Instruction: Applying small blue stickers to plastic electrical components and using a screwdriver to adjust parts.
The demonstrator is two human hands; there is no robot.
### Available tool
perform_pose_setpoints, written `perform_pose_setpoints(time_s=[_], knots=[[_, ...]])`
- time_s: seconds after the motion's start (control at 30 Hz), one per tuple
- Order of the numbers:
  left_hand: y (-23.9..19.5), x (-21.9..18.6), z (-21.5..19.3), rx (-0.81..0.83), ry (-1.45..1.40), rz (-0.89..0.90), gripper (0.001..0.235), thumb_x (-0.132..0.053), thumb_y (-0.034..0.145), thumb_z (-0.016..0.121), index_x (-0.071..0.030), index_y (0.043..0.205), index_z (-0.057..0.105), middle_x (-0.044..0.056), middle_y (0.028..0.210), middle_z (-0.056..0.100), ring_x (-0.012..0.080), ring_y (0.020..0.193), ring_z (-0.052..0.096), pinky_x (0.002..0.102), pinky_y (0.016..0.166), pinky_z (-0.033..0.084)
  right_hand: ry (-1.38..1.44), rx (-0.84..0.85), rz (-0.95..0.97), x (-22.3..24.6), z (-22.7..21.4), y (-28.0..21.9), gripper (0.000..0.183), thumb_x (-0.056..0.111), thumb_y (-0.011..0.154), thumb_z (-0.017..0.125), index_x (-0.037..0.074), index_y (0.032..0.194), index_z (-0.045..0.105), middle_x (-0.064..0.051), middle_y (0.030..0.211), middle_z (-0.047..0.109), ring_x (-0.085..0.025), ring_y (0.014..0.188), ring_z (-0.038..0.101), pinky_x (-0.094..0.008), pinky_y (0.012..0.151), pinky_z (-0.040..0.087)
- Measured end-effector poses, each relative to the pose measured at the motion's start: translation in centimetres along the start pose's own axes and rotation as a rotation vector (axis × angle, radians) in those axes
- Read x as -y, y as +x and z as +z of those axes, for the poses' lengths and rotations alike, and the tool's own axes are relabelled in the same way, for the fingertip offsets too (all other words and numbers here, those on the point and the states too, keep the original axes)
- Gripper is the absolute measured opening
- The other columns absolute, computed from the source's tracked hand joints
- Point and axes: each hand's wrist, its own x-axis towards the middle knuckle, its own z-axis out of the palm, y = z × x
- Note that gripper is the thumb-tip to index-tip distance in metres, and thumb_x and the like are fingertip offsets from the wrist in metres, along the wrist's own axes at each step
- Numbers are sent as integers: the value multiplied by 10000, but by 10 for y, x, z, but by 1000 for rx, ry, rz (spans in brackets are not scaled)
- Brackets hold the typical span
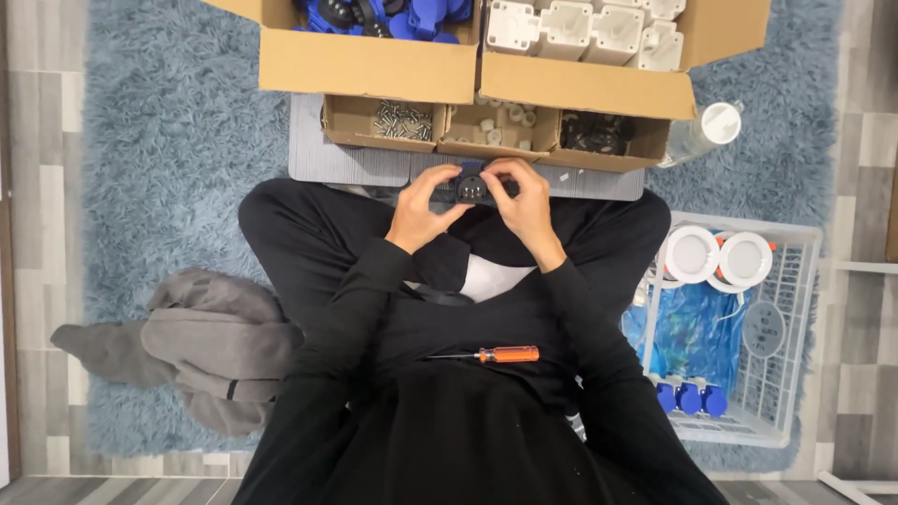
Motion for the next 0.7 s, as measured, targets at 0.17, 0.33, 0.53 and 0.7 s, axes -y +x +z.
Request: perform_pose_setpoints(time_s=[0.17, 0.33, 0.53, 0.7], knots=[[-3, 1, 1, -4, 14, 56, 523, -74, 858, 960, -41, 1322, 720, 132, 1285, 766, 321, 1164, 768, 409, 981, 642, 46, 13, 31, -4, 0, -6, 49, 63, 1027, 825, 53, 1035, 778, -108, 1004, 795, -286, 875, 784, -394, 775, 647], [-6, -1, 3, 3, 21, 109, 518, -86, 849, 958, -42, 1321, 747, 138, 1296, 767, 329, 1182, 763, 428, 988, 641, 136, 30, 72, -4, -3, -15, 63, 22, 1029, 808, 26, 1041, 746, -127, 1005, 780, -259, 875, 766, -395, 782, 637], [-7, -9, 4, -13, -61, 105, 439, -75, 861, 943, -47, 1268, 779, 121, 1264, 769, 325, 1169, 766, 428, 968, 642, 148, 86, 34, -1, -10, -19, 62, -3, 1042, 772, 5, 1042, 710, -145, 1036, 738, -288, 910, 757, -398, 770, 642], [-8, -9, 4, -11, -98, 78, 458, -46, 829, 950, -57, 1257, 788, 106, 1253, 776, 322, 1159, 769, 402, 958, 646, 179, 111, 55, 0, -11, -21, 73, -8, 1060, 746, -10, 1056, 673, -160, 1053, 704, -283, 927, 737, -401, 769, 633]])
